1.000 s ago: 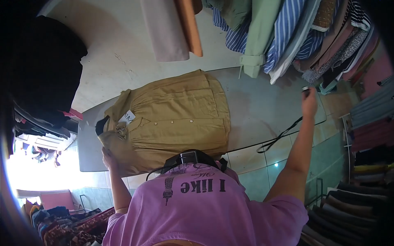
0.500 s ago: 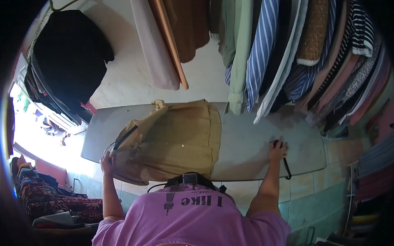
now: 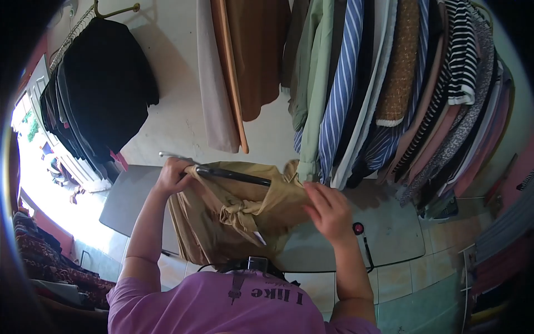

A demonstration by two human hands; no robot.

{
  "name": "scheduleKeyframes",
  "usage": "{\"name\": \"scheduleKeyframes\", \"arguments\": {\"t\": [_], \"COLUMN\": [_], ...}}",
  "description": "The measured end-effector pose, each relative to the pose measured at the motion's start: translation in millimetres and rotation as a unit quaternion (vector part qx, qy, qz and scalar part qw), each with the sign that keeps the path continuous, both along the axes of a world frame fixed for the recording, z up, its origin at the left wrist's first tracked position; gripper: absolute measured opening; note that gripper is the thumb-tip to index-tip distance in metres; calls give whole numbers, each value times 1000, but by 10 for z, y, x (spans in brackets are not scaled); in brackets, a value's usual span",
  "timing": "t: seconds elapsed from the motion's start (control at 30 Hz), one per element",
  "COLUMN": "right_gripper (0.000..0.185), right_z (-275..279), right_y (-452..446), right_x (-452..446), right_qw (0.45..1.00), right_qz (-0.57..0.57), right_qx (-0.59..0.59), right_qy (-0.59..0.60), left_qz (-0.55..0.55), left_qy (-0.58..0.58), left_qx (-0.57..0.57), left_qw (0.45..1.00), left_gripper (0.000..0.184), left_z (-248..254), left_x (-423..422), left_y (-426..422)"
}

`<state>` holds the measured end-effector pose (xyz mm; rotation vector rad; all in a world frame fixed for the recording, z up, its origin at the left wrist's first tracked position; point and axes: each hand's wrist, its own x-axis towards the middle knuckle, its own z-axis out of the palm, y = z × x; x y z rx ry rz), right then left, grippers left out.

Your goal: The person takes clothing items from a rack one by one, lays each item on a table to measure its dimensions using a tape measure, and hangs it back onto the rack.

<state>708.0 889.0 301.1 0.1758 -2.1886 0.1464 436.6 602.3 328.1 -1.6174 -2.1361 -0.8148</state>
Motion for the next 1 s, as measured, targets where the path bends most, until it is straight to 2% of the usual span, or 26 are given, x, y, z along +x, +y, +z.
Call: {"name": "scheduleKeyframes", "arguments": {"t": [0.03,0.07,0.13,0.2,0.27,0.3,0.37,0.4,0.47,0.53,0.6,0.63,0.67,0.7,0.73,0.8,0.83,0.87,0.9,0.93,1.0], "right_gripper": [41,41,39,37,37,38,38,38,36,33,31,31,31,31,31,30,30,30,28,32,32], "right_z": [103,229,530,879,1218,1397,1756,1926,2246,2554,2912,3111,3319,3532,3742,4195,4401,4528,4523,4521,4887], "right_y": [-12,-21,-47,-145,-206,-218,-244,-264,-279,-329,-271,-284,-285,-278,-272,-265,-281,-379,-690,-929,-451], "right_x": [37,116,308,397,428,483,623,699,864,946,937,856,757,634,476,118,-122,-361,-671,-931,-1329], "right_qw": [997,996,982,968,960,952,943,943,932,921,894,901,907,889,869,835,838,841,817,790,803], "right_qz": [-44,-48,-115,-151,-168,-198,-241,-254,-292,-325,-360,-363,-365,-390,-412,-465,-471,-477,-526,-573,-564], "right_qx": [0,4,112,156,177,194,200,189,195,199,246,215,183,221,257,292,274,257,236,215,161], "right_qy": [70,75,103,126,139,129,111,102,93,84,102,104,106,97,88,29,9,-10,7,26,110], "left_qz": [-32,-64,-80,-97,-34,-41,-75,-58,-95,-35,-150,-111,-55,1,75,226,303,339,374,373,374], "left_qy": [-15,-30,-22,-15,-94,-91,-219,-205,-309,-281,-309,-335,-298,-260,-278,-333,-369,-402,-434,-437,-381], "left_qx": [11,20,61,104,138,143,227,244,196,0,-14,-101,-145,-187,-232,-303,-328,-341,-353,-351,-330], "left_qw": [999,997,995,990,985,985,946,946,926,959,939,930,942,947,929,864,816,779,740,739,778], "left_gripper": [20,20,20,21,23,23,29,31,31,30,32,39,47,55,65,86,95,100,104,104,108], "left_z": [73,139,243,342,469,480,366,236,-228,-766,-1494,-1734,-2070,-2367,-2519,-2687,-2736,-2768,-2792,-2824,-2850], "left_x": [-19,-35,-95,-91,-55,-58,-93,-130,-342,-445,-531,-519,-528,-521,-484,-376,-329,-297,-267,-226,-155], "left_y": [94,174,349,489,616,689,810,839,816,676,530,382,229,70,-124,-504,-677,-854,-1016,-1169,-1369]}}
